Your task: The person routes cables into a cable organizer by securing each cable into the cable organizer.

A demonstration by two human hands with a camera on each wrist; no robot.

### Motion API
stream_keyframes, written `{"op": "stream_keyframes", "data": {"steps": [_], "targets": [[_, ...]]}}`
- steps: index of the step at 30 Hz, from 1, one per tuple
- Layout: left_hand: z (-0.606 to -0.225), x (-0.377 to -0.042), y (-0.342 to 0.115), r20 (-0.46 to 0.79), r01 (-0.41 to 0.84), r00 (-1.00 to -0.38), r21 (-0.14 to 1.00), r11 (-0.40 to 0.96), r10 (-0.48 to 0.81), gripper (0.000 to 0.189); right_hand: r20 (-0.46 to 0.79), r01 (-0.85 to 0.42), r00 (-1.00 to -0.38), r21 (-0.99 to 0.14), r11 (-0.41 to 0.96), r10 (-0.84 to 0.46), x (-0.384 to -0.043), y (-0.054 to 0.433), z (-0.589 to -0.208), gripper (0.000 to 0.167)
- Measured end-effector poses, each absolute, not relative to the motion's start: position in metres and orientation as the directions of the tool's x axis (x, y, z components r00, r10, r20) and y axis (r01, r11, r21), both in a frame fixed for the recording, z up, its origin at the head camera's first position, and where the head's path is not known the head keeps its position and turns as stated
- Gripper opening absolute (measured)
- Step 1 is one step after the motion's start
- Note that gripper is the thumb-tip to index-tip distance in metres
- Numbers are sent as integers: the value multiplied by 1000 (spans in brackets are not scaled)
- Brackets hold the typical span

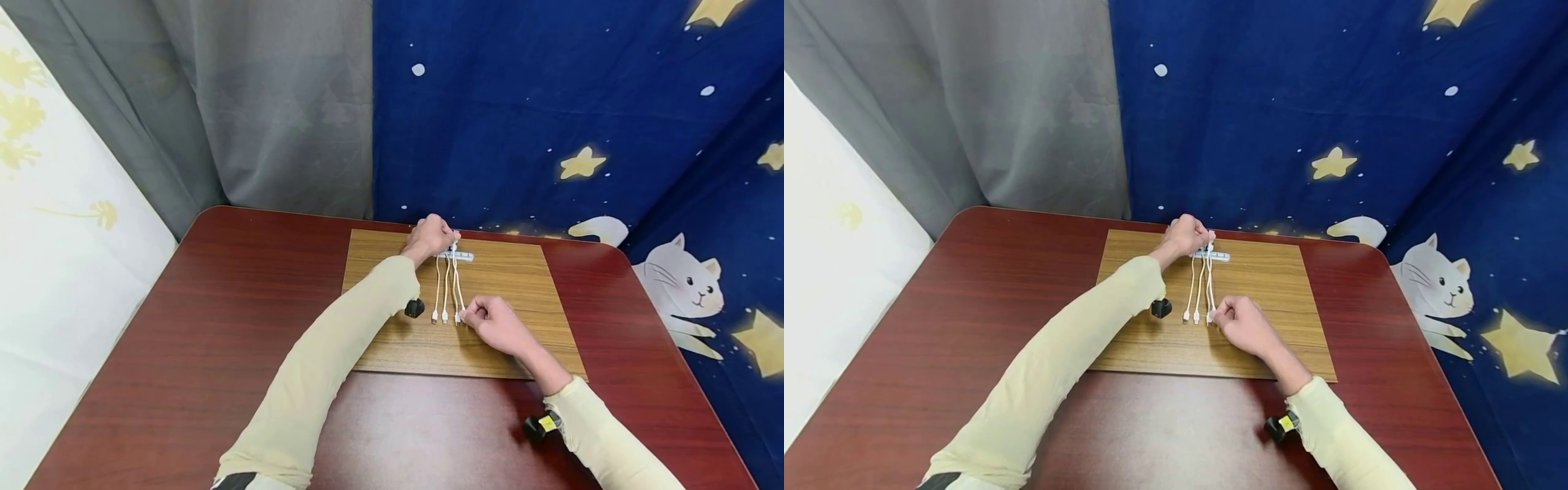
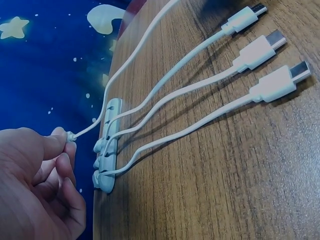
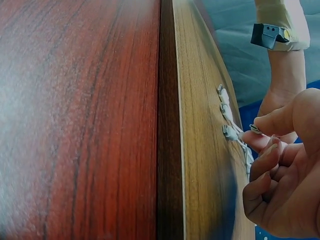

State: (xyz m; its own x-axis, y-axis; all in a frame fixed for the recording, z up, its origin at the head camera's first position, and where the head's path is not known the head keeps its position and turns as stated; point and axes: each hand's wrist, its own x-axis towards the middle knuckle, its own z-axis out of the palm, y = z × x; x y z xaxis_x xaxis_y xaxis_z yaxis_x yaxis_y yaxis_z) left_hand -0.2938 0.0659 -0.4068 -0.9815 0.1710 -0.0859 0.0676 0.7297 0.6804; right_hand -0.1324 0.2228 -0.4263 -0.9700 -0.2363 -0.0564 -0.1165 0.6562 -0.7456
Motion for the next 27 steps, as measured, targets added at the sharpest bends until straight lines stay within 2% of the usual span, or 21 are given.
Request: {"op": "stream_keyframes", "data": {"steps": [20, 27], "targets": [[-410, -294, 78, -85, 100, -975, 655, 749, 205, 26, -101, -109, -963, -706, 700, -251, -131, 228, -420, 22], [-413, -295, 81, -78, 112, -974, 650, 751, 212, 24, -111, -126, -959, -659, 741, -262, -133, 232, -411, 23]]}}
